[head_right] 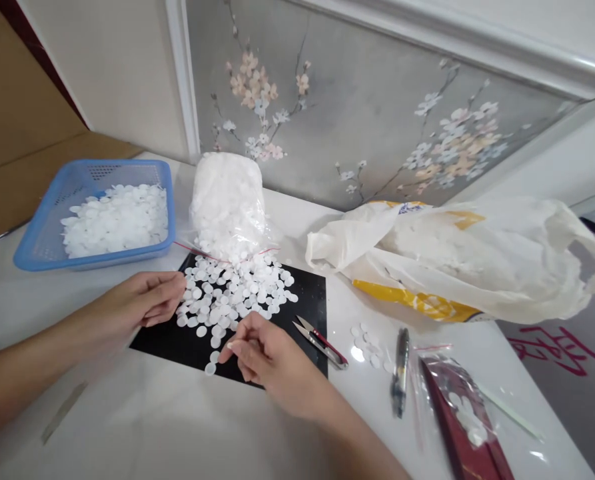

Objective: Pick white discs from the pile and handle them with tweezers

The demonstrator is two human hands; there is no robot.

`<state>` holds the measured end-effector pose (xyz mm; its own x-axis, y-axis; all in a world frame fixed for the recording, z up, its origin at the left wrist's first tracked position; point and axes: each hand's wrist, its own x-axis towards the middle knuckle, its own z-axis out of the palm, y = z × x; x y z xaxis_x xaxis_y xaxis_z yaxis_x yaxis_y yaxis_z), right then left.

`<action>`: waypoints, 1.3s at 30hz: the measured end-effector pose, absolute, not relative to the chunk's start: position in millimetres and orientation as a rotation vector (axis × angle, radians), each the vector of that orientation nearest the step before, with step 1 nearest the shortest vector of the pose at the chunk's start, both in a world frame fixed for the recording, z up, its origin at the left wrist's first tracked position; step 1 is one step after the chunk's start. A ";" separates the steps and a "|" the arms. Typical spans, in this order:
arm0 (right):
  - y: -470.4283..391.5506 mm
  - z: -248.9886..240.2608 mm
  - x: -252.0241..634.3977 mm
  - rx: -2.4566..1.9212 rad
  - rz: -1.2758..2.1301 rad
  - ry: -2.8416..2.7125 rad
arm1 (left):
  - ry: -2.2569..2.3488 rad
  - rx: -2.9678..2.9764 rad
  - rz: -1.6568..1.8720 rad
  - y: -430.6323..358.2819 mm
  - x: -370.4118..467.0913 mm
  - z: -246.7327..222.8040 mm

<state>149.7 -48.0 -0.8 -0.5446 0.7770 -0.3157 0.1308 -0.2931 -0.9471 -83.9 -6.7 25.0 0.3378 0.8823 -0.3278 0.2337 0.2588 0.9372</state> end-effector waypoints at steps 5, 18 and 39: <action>-40.7 0.4 152.0 -1.030 1.950 -1.181 | 1.372 1.802 0.302 -14.4 -78.3 23.7; -56.4 -8.2 134.7 -1.289 1.198 -2.198 | 1.372 2.206 0.102 -20.8 -74.1 12.2; -37.0 2.0 170.7 -1.552 1.421 -1.459 | 1.341 2.250 0.162 -24.1 -76.0 8.4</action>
<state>170.7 -37.0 2.0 -0.1614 0.9386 -0.3049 0.3292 -0.2401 -0.9133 -76.0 -24.1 8.4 0.5051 0.8492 -0.1538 0.7884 -0.3815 0.4826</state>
